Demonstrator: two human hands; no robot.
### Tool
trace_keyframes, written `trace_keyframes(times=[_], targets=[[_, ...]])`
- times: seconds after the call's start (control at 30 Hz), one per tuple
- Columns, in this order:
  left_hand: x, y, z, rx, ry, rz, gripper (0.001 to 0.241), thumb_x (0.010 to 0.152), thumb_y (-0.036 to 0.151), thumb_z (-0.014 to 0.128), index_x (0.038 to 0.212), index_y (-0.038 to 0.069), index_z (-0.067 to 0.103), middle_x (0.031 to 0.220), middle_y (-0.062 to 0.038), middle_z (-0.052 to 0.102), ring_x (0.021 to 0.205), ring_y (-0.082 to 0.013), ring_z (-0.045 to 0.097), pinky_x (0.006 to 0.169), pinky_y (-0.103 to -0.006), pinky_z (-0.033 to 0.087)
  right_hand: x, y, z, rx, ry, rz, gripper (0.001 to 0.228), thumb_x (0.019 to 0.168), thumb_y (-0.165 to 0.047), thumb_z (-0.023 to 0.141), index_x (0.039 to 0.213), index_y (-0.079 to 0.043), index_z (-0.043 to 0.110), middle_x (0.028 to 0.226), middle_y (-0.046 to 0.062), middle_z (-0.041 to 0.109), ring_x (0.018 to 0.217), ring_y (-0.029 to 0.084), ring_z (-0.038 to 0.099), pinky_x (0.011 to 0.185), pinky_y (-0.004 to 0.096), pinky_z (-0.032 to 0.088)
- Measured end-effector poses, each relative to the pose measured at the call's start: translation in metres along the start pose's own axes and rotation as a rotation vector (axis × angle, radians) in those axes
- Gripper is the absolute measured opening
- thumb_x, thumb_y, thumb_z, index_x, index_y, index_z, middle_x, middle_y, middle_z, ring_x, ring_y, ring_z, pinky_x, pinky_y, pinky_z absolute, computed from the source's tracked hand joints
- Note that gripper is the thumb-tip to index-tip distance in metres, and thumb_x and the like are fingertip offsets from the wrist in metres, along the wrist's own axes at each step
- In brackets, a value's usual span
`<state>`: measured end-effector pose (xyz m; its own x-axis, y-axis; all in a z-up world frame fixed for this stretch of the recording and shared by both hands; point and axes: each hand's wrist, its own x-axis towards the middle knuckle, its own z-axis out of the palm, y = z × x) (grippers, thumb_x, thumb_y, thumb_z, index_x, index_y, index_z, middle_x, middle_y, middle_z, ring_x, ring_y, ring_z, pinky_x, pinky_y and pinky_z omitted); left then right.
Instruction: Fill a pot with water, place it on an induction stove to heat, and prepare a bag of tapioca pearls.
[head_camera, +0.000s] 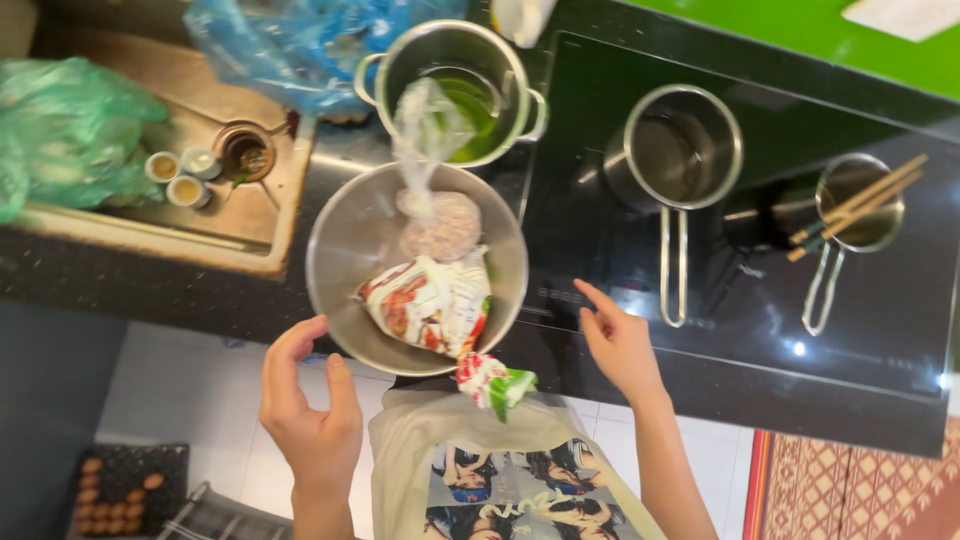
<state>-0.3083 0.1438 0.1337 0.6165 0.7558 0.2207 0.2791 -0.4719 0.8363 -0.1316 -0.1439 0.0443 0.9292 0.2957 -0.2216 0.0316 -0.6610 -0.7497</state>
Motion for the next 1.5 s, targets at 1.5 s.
trace_keyframes(times=[1.5], targets=[[0.13,-0.108,0.167,-0.337,-0.592,-0.085,0.03,0.078,0.005,0.066,0.107,0.001,0.062,0.093,-0.013,0.073,0.08,-0.0217,0.071,0.076,-0.0329,0.056,0.049,-0.126,0.062,0.046,-0.155,-0.223,0.025,0.094,-0.008,0.063,0.116,-0.01,0.076,0.066,0.0,0.064,0.056,0.003,0.049,0.052,0.022,0.042]])
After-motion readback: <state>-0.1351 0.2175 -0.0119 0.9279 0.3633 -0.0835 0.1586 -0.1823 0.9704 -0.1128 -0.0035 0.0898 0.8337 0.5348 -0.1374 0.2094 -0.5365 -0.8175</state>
